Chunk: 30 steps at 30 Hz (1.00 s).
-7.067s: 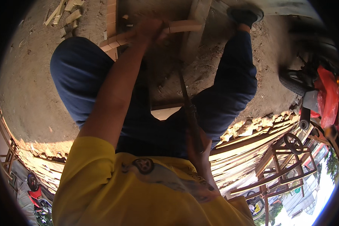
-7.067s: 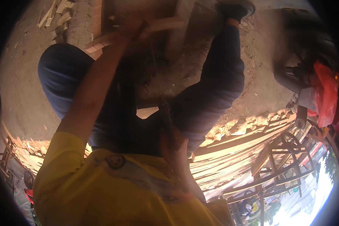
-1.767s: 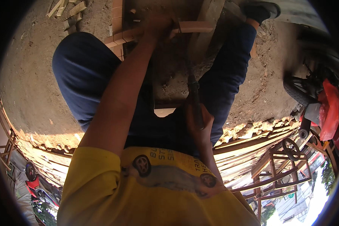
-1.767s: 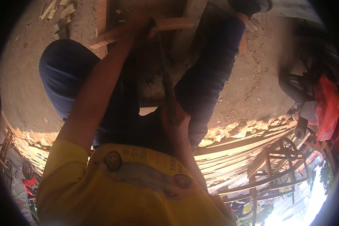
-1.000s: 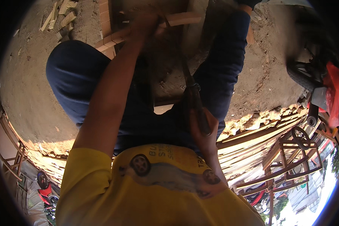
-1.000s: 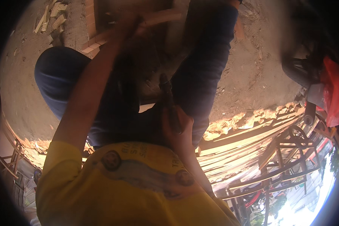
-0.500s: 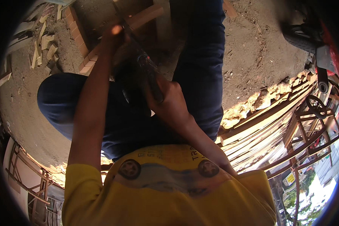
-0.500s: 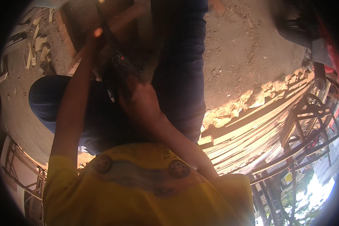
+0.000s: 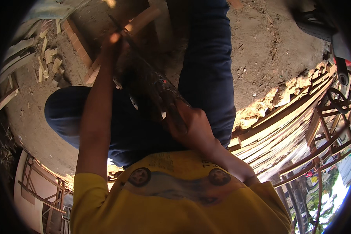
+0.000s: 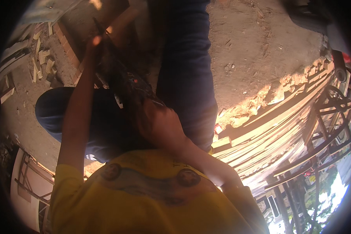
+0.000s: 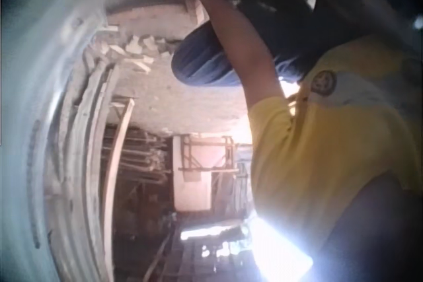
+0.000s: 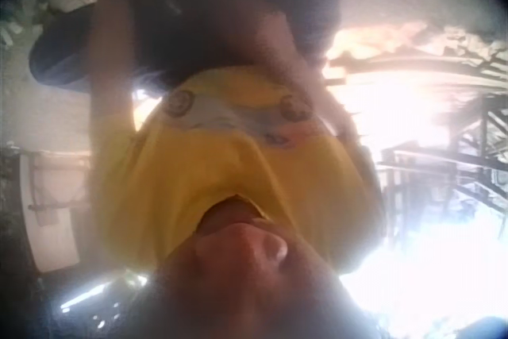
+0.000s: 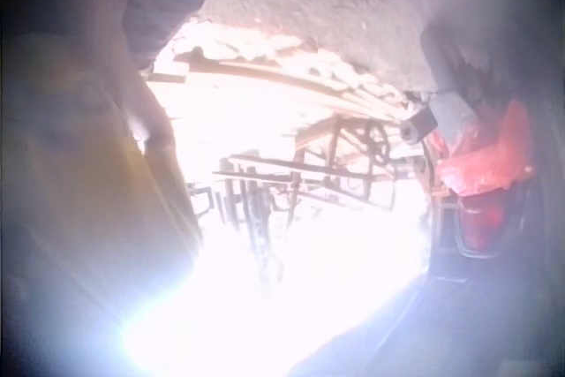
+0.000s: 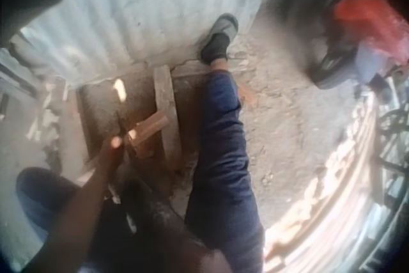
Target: The person sits on the ground and uses a hand saw to cut a small wooden block held between their legs. The person repeatedly saws through the wood, producing sawdust, and continues the cutting motion throughout the clip.
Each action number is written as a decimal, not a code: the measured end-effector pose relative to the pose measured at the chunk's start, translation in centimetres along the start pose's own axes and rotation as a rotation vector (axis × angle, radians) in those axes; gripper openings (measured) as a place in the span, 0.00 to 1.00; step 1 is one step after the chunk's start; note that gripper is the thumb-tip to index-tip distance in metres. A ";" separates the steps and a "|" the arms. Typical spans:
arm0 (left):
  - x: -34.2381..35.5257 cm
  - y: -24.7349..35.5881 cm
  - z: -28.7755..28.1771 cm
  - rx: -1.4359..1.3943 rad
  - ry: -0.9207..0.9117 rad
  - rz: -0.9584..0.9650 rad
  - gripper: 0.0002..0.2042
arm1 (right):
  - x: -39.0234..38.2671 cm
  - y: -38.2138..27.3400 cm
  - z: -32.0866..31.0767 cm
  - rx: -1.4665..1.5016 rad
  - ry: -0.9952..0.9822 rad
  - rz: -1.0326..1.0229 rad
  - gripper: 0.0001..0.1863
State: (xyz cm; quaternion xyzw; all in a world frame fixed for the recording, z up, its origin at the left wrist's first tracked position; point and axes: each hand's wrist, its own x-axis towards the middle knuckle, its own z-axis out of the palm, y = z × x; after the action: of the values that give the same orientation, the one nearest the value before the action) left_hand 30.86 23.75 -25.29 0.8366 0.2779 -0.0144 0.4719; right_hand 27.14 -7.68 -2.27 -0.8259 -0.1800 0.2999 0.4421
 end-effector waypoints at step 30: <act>-0.3 -2.3 1.6 0.236 0.022 0.273 0.13 | 2.6 -0.6 2.0 -0.007 -0.003 0.024 0.05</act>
State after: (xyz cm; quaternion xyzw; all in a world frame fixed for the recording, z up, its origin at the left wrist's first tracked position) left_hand 29.92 23.28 -27.88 0.9163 0.1634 0.0265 0.3647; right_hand 27.79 -4.61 -3.55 -0.8290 -0.1719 0.3059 0.4354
